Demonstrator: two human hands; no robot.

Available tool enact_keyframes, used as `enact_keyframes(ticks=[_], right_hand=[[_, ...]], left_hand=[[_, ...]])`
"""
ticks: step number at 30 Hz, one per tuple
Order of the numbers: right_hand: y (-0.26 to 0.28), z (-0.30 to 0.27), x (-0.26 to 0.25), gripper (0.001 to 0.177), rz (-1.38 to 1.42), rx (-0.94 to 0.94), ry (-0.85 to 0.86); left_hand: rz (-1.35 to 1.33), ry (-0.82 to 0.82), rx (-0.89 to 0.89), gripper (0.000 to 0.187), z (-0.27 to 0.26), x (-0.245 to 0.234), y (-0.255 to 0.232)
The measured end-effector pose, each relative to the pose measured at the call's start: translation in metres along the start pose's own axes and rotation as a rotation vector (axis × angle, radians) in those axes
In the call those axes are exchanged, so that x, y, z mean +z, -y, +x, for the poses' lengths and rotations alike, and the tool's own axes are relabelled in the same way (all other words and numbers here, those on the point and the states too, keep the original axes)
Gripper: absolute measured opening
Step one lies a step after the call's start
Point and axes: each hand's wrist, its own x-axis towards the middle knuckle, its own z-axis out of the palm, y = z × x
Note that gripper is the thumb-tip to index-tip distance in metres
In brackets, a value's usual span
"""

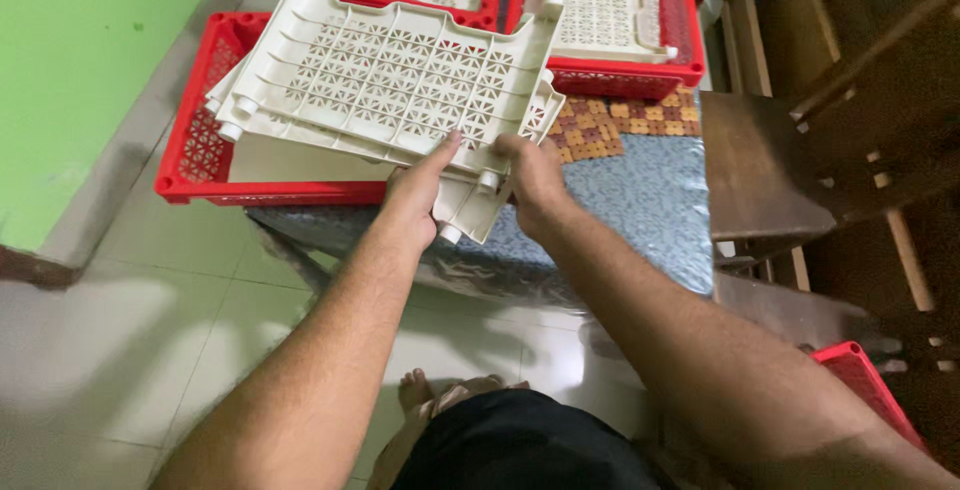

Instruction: The person assembles plastic crates by inserting white side panels into red base frames. They handle multiple units, aligning the panels and snapping them into place on a wooden chair and table.

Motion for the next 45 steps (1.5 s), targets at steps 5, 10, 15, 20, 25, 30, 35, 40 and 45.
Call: enact_keyframes(ticks=[5,10,15,20,25,30,35,40,45], right_hand=[[0.0,0.058,0.038,0.048,-0.109,0.16,0.019],[0.003,0.105,0.031,0.051,-0.037,0.245,0.256],[-0.003,0.133,0.034,0.045,-0.145,0.291,0.189],[0.002,0.135,0.04,0.045,-0.544,0.372,0.08],[0.011,0.114,0.045,0.048,-0.78,0.286,0.031],[0.023,0.087,0.064,0.06,-1.172,0.213,-0.095],[0.023,0.065,0.055,0.068,-1.576,0.22,-0.198],[-0.004,0.071,0.012,0.063,-1.226,0.124,-0.29],[-0.043,0.07,-0.007,0.042,-0.924,0.073,-0.184]], left_hand=[[0.156,0.007,-0.302,0.068,0.015,-0.033,-0.04],[0.415,0.273,-0.526,0.069,0.013,-0.072,-0.086],[0.382,0.226,-0.191,0.047,0.025,-0.143,-0.163],[0.793,-0.209,0.14,0.036,0.055,-0.222,-0.232],[1.359,-0.443,0.333,0.051,0.085,-0.293,-0.242],[1.595,-0.615,0.191,0.089,0.121,-0.331,-0.227],[1.516,-0.417,-0.049,0.055,0.137,-0.342,-0.212],[1.392,-0.4,0.003,0.039,0.138,-0.34,-0.203],[1.086,-0.357,-0.012,0.036,0.132,-0.347,-0.206]])
